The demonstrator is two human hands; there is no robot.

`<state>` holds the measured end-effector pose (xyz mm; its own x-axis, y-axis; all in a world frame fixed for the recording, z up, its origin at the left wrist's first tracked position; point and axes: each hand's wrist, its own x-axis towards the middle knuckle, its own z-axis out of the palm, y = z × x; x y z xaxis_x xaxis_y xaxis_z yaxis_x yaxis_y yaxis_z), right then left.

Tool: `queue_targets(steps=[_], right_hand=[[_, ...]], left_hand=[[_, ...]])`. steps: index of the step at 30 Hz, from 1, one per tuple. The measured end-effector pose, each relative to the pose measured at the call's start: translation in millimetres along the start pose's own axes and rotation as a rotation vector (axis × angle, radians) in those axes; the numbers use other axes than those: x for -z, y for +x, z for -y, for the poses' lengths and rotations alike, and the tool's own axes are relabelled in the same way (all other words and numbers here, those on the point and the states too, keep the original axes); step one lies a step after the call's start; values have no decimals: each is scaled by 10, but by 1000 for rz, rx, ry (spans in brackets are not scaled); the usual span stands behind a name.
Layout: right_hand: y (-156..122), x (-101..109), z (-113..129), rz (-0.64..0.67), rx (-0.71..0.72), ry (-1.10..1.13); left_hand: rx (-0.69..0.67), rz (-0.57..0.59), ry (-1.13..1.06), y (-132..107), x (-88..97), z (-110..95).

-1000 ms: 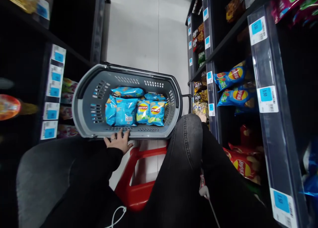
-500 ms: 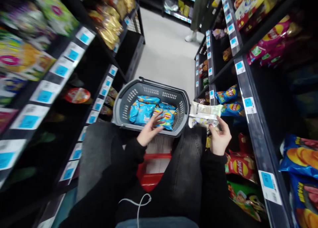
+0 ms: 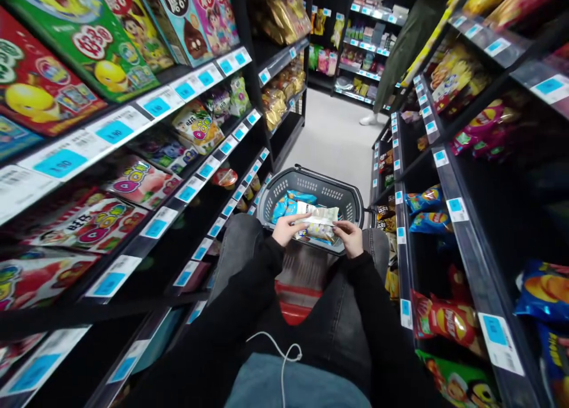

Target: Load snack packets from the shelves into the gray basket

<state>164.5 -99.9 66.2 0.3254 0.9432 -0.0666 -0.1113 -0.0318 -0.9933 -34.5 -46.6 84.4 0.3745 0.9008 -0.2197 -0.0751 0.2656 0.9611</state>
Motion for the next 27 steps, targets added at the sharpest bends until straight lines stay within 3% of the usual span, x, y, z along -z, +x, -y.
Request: queue_targets(steps=[4,8,13,19,23,27], right_hand=[[-41,-39,44,-65,66,-76],[-33,-161,-3,-25,114,-102],[139,-296,-234,101,161,-79],[148,-366,-443,39,274,-145],[233,-345,-540,-64,305,-216],[152,-265,-370,-37,314,-350]], left_hand=[[-128,-67,235,36,33,-18],[-178,-69,381,76,134,-17],[-229,-172,434,230,256,82],[-229,-168,433,266,315,164],[-186,-134,411,306,261,84],[-165,-88,422,139,77,-155]])
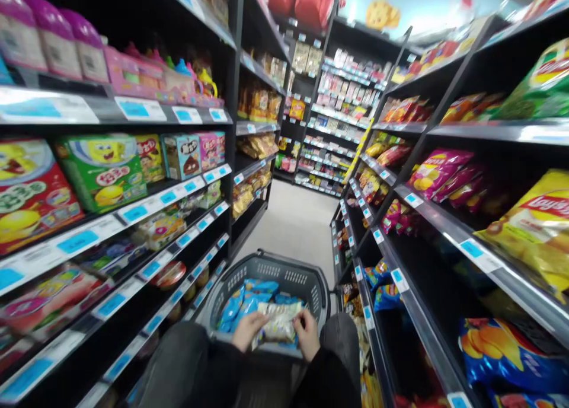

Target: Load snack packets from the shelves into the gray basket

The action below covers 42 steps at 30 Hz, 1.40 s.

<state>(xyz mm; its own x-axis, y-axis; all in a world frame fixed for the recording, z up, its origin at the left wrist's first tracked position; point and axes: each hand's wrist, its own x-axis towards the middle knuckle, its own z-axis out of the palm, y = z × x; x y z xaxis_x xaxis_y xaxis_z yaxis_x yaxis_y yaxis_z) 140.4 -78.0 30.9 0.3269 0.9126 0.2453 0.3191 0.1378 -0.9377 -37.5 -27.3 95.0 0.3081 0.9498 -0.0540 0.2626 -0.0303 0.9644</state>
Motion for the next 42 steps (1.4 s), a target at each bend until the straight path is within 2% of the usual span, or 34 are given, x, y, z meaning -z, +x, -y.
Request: queue_targets(steps=[1,3,5,8,13,19,24,26,28,31,34,38,42], right_hand=[[-30,50,74,20,4,-50],[-74,136,198,82,2,-119],[-80,179,236,147,2,-165],[-69,185,178,168,27,-178],[-61,212,134,220,-9,-139],[-14,235,178,212,-45,-140],[-18,232,229,192,-26,-224],[-21,238,230,198,6,-248],[-25,250,212,222,20,-233],[-32,273,181,283,-5,-170],[-35,300,194,325,-30,-116],[-28,348,289,346,-62,-64],[-22,389,372,359,-86,-47]], left_hand=[[-19,-16,11,-44,-17,-67],[31,-12,5,-90,-57,-114],[95,-17,0,-76,-99,-31],[142,-29,-3,-31,-144,181],[106,-51,8,31,-150,310],[70,-43,22,106,-198,413],[54,-49,69,36,-281,424],[-18,-81,138,-20,-275,387],[-185,-86,255,-64,-236,347],[-486,23,353,-77,-163,319],[-665,111,327,-65,-145,328],[-734,168,385,-87,-195,316],[-632,251,476,-114,-224,240]])
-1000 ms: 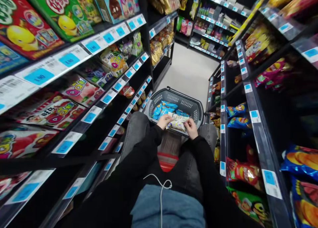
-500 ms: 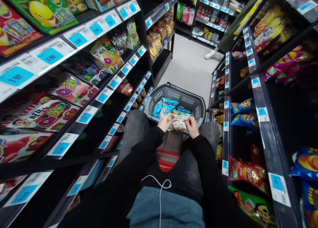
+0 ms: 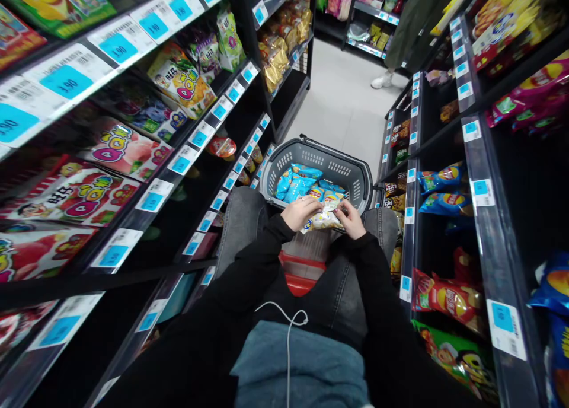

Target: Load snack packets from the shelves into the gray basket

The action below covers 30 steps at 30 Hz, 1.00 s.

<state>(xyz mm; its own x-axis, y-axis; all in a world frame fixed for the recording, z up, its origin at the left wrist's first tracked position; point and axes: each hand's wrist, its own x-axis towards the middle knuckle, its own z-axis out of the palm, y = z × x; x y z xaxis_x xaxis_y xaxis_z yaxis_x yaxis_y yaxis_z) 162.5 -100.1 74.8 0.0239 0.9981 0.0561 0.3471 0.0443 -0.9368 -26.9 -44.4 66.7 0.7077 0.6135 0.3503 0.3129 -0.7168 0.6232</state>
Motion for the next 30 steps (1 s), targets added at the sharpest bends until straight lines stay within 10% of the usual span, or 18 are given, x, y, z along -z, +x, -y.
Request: queue_targets(steps=[9,13,16,19,30], right_hand=[[19,4,-23,35,6,29],[30,11,-72,-16,-70,104],[42,33,-117,-131,-132,203],[47,58,-131,-217,-152,254],[39,147,-189,-120,-374,269]], left_hand=[[287,97,-168,67,68,17],[482,-67,-236,1,-25,65],[740,-170,-483,-36,-114,86],[980,-18,-805,-48,-183,97],[832,-146,-927,-50,-185,122]])
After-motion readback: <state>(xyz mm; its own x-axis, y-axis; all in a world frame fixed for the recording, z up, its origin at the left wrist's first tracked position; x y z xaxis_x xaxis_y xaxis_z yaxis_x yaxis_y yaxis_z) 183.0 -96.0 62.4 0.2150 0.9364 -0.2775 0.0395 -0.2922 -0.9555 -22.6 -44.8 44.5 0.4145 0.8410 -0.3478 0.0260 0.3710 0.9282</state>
